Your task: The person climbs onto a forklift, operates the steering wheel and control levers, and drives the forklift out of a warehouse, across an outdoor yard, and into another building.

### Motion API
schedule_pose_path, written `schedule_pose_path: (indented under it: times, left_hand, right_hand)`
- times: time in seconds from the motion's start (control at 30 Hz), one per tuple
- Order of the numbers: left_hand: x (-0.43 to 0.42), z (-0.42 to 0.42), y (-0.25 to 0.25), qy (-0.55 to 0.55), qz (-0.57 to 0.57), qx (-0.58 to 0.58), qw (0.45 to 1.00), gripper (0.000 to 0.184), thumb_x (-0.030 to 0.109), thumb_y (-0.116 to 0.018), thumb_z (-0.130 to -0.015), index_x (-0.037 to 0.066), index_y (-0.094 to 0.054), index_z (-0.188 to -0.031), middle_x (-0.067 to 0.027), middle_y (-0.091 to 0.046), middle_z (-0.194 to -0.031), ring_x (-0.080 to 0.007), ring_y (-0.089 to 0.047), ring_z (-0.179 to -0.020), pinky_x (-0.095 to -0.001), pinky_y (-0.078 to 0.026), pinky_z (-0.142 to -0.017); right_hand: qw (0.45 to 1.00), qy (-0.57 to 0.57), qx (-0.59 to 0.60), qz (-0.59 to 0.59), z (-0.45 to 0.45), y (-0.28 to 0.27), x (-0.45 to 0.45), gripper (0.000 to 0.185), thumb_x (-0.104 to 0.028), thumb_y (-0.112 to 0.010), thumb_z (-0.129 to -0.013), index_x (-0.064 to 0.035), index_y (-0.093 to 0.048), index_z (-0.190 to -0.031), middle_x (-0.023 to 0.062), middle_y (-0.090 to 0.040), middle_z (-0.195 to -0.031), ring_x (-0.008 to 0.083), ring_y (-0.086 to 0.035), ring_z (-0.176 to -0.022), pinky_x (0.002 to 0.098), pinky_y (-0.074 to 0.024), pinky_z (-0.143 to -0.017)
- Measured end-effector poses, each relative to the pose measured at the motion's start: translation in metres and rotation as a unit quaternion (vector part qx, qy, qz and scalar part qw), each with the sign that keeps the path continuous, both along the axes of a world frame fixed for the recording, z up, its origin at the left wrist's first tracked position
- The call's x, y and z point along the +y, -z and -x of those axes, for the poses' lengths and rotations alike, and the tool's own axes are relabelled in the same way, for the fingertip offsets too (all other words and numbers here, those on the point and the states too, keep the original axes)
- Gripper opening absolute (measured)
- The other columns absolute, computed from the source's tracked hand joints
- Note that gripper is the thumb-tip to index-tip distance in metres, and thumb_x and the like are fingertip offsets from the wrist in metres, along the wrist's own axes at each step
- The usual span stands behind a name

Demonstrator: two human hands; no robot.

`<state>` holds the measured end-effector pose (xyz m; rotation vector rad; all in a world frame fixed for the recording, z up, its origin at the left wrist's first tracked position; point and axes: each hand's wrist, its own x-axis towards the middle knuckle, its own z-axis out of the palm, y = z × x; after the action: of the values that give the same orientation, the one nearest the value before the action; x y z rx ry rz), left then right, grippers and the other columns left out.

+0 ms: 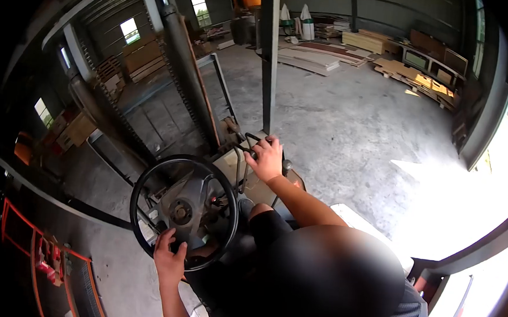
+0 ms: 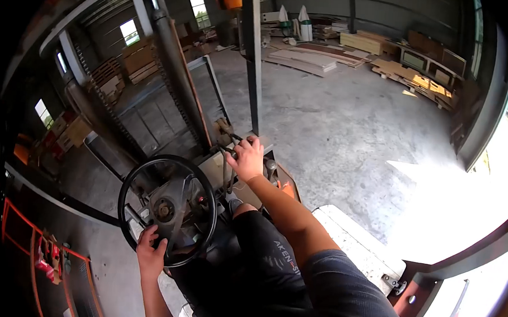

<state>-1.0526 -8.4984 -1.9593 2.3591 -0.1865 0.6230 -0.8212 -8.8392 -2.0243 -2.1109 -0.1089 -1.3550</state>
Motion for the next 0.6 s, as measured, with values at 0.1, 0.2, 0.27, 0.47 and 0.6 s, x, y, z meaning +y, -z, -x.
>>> schedule_pose_path:
  times: [0.1,0.2,0.27,0.47,0.6]
  left_hand:
    - [-0.027,0.000,0.009,-0.003,0.038,0.024,0.999,0.033,-0.001,-0.073,-0.085,-0.001,-0.069,-0.118,-0.0124,-0.071,-0.104,-0.0236,-0.067,-0.088,-0.0362,-0.054,-0.080]
    - [-0.042,0.009,0.026,0.014,0.126,0.046,0.991,0.024,0.000,-0.072,-0.091,-0.002,-0.070,-0.114,-0.0085,-0.072,-0.088,-0.0156,-0.066,-0.077,-0.0300,-0.053,-0.072]
    - [-0.069,-0.003,0.020,0.047,0.114,0.082,0.989,0.021,-0.001,-0.070,-0.094,-0.003,-0.070,-0.115,-0.0024,-0.070,-0.086,-0.0073,-0.062,-0.077,-0.0238,-0.049,-0.072]
    - [-0.096,0.004,0.014,0.049,0.080,0.093,0.991,0.023,0.009,-0.076,-0.092,0.002,-0.073,-0.114,-0.0079,-0.074,-0.083,-0.0137,-0.067,-0.068,-0.0305,-0.053,-0.065]
    - [-0.092,0.007,0.016,0.045,0.062,0.091,0.993,0.021,0.008,-0.076,-0.091,0.003,-0.073,-0.112,-0.0081,-0.075,-0.082,-0.0157,-0.069,-0.066,-0.0304,-0.053,-0.064]
  right_hand:
    - [1.000,-0.003,-0.002,-0.006,-0.009,-0.001,-0.002,0.033,-0.041,-0.075,-0.082,-0.0084,-0.076,-0.087,0.0057,-0.067,-0.102,0.0348,-0.052,-0.119,0.0468,-0.0438,-0.092]
    - [0.999,-0.028,-0.014,-0.016,-0.008,0.001,0.015,0.032,-0.041,-0.075,-0.082,-0.0086,-0.076,-0.086,0.0045,-0.067,-0.104,0.0343,-0.052,-0.121,0.0478,-0.0438,-0.094]
    - [1.000,-0.010,-0.008,-0.016,-0.009,-0.001,-0.003,0.032,-0.040,-0.075,-0.082,-0.0083,-0.076,-0.086,0.0041,-0.067,-0.103,0.0348,-0.052,-0.122,0.0487,-0.0438,-0.095]
    - [0.999,-0.015,-0.024,0.022,0.014,0.011,-0.007,0.028,-0.034,-0.073,-0.085,-0.0056,-0.075,-0.088,0.0075,-0.061,-0.141,0.0402,-0.037,-0.145,0.0573,-0.0300,-0.117]
    - [0.997,-0.031,0.005,0.077,0.039,0.047,-0.020,0.026,-0.031,-0.072,-0.088,-0.0055,-0.074,-0.091,0.0083,-0.057,-0.149,0.0445,-0.028,-0.153,0.0616,-0.0220,-0.123]
